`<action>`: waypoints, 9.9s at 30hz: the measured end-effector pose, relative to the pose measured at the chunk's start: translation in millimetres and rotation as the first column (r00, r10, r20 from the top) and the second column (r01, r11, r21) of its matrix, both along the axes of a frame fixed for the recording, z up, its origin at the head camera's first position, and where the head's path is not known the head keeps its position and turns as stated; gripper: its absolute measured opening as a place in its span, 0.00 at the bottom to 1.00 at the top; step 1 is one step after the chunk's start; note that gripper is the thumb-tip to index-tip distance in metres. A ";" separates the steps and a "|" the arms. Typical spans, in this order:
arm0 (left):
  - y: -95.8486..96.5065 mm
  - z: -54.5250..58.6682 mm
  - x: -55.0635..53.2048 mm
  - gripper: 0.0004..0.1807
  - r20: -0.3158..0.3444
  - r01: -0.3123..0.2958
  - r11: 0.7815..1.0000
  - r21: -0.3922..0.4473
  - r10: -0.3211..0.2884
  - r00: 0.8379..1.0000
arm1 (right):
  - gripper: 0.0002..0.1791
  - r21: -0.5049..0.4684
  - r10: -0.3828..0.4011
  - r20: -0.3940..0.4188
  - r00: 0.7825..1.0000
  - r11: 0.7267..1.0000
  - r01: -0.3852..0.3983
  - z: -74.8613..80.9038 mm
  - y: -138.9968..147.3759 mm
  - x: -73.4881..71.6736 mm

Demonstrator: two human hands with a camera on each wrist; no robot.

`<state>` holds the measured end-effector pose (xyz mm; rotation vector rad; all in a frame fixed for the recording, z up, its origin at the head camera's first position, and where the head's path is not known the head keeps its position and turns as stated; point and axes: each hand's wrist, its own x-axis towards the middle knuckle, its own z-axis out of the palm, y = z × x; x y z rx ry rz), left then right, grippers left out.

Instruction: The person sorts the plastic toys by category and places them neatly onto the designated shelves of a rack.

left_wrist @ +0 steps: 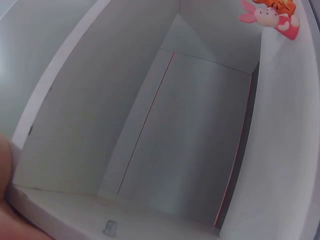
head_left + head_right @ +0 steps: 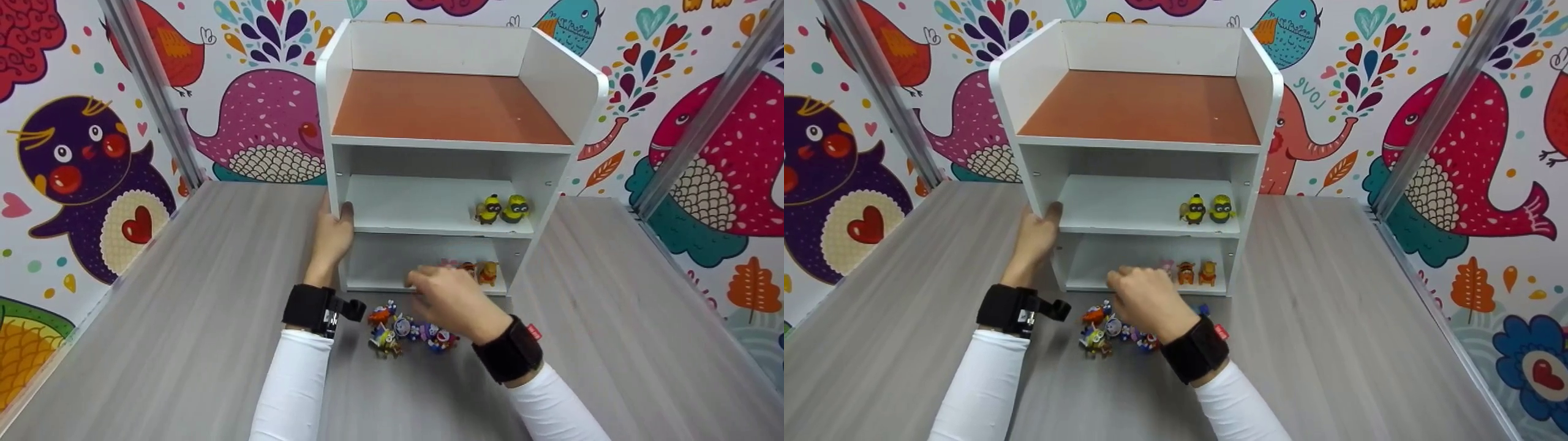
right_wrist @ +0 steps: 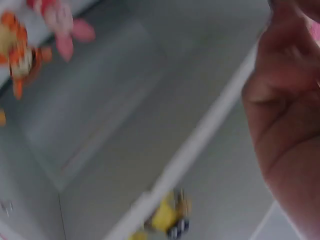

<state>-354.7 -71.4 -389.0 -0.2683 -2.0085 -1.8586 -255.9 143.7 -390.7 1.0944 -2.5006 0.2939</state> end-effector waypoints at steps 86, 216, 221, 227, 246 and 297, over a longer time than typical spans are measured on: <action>-1.6 1.6 0.3 0.33 0.040 -0.007 0.999 -0.034 0.008 0.999 | 0.19 -0.501 -0.050 0.179 0.983 0.855 0.134 47.1 39.1 4.5; 0.8 1.9 1.2 0.32 0.017 -0.009 1.000 -0.012 0.010 1.000 | 0.07 0.370 -0.497 0.445 0.745 0.859 0.352 -10.4 53.5 -25.0; 1.1 1.7 0.2 0.33 0.012 -0.008 1.000 -0.022 0.008 1.000 | 0.10 0.408 -0.524 0.459 0.718 0.842 0.353 -14.8 51.7 -27.1; 1.5 1.6 -0.2 0.33 0.018 -0.027 0.999 -0.036 0.028 0.999 | 0.11 0.398 -0.492 0.458 0.740 0.858 0.325 -14.7 53.1 -26.7; 1.8 2.6 1.6 0.33 0.016 -0.037 0.999 -0.040 0.037 0.999 | 0.10 0.139 -0.121 0.584 0.803 0.989 0.049 10.3 71.1 -26.0; 0.6 4.2 1.3 0.31 0.011 -0.030 0.999 -0.042 0.030 0.999 | 0.20 -0.434 -0.582 -0.004 0.813 0.733 0.523 194.7 86.8 -12.3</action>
